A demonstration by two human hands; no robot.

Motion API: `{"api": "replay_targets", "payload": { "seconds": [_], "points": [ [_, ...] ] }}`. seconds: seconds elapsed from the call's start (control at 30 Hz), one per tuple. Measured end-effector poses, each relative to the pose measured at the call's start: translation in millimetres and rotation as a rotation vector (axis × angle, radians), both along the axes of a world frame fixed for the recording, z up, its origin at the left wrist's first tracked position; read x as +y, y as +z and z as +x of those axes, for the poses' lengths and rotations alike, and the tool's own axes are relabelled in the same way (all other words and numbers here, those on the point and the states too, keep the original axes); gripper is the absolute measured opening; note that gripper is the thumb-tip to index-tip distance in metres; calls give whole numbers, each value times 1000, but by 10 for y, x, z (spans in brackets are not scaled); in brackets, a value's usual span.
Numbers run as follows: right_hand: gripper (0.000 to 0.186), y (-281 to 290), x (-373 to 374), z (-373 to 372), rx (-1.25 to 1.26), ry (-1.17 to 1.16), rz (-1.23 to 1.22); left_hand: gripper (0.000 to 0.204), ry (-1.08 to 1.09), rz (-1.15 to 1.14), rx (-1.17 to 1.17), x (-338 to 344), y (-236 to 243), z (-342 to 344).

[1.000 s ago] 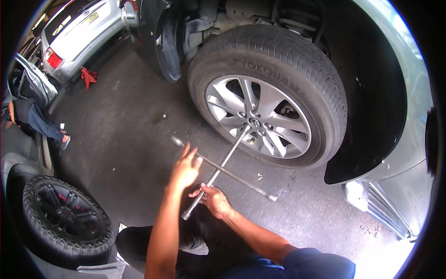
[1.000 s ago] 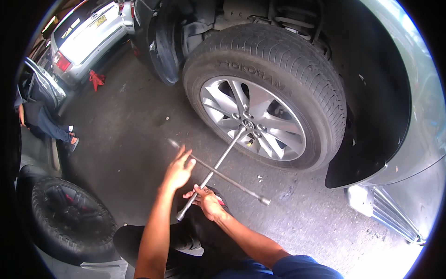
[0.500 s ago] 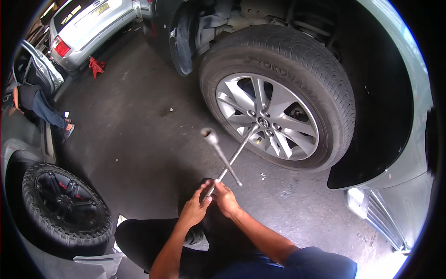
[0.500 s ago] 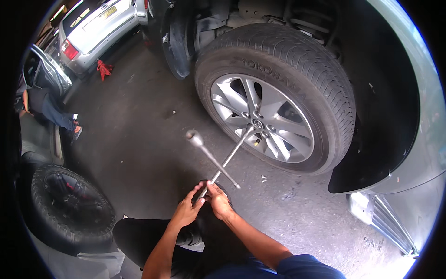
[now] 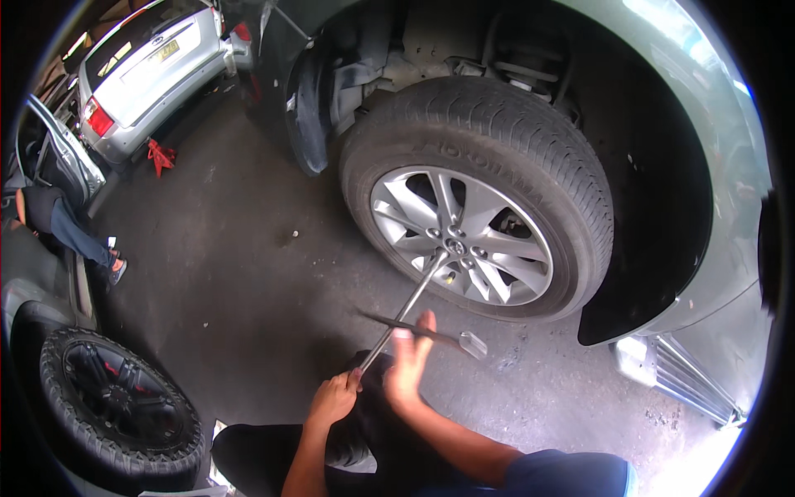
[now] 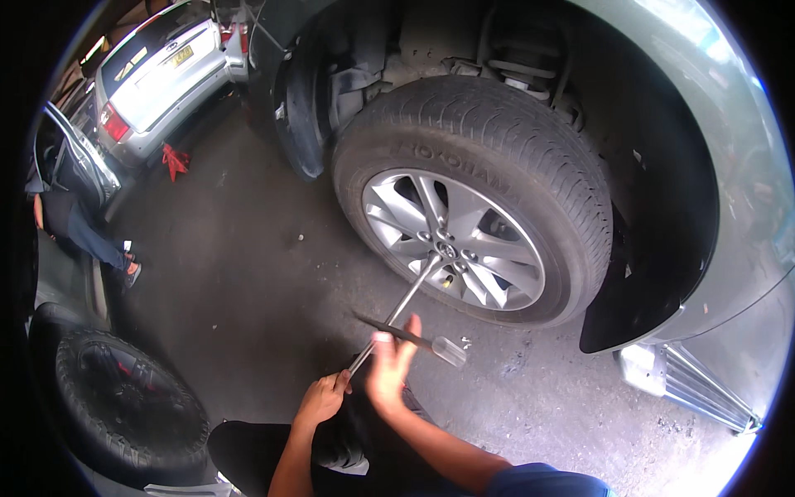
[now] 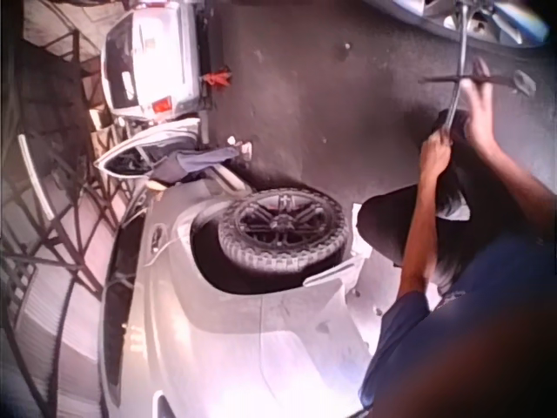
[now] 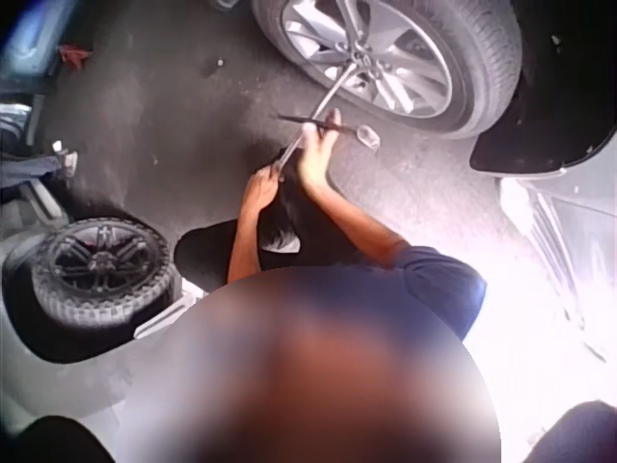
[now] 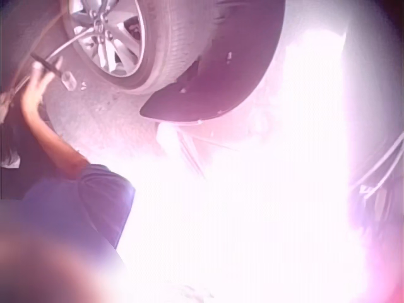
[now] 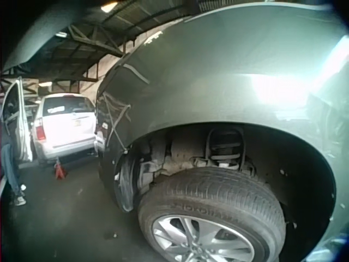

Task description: Loosening lug nuts and removing a tire from a vehicle using a jack stand and lug wrench.

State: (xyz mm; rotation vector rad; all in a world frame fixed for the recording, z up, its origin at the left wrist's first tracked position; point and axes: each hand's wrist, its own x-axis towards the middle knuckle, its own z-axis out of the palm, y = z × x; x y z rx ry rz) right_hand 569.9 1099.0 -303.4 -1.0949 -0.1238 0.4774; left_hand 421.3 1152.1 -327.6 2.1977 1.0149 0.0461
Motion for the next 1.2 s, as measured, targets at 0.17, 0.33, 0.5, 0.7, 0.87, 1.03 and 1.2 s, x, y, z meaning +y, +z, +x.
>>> {"api": "replay_targets", "payload": {
  "seconds": [0.17, 0.33, 0.5, 0.7, 0.87, 1.03, 1.2],
  "points": [
    [76, 77, 778, 10, -882, 578, -309, 39, 13, -273, 94, -66, -133, 233],
    [43, -1, 142, -291, -775, 748, -61, 23, 150, -324, -55, -162, -117, 127],
    [30, -225, -436, -121, -679, 512, -160, 36, -137, 79, -295, 104, -399, 140],
    [35, -727, -596, 25, -32, 492, -164, 57, 66, -243, 13, 88, -326, 248],
    [93, -879, -682, 270, 560, 157, 30, 60, 158, -324, 89, 16, -66, 281],
    [95, -1429, -613, 724, 1135, 121, 310, 60, 132, -470, 51, -95, 8, 410],
    [93, -576, -525, 502, 958, -75, 65, 62, 199, -499, 53, -59, -63, 318]
  ]
}}
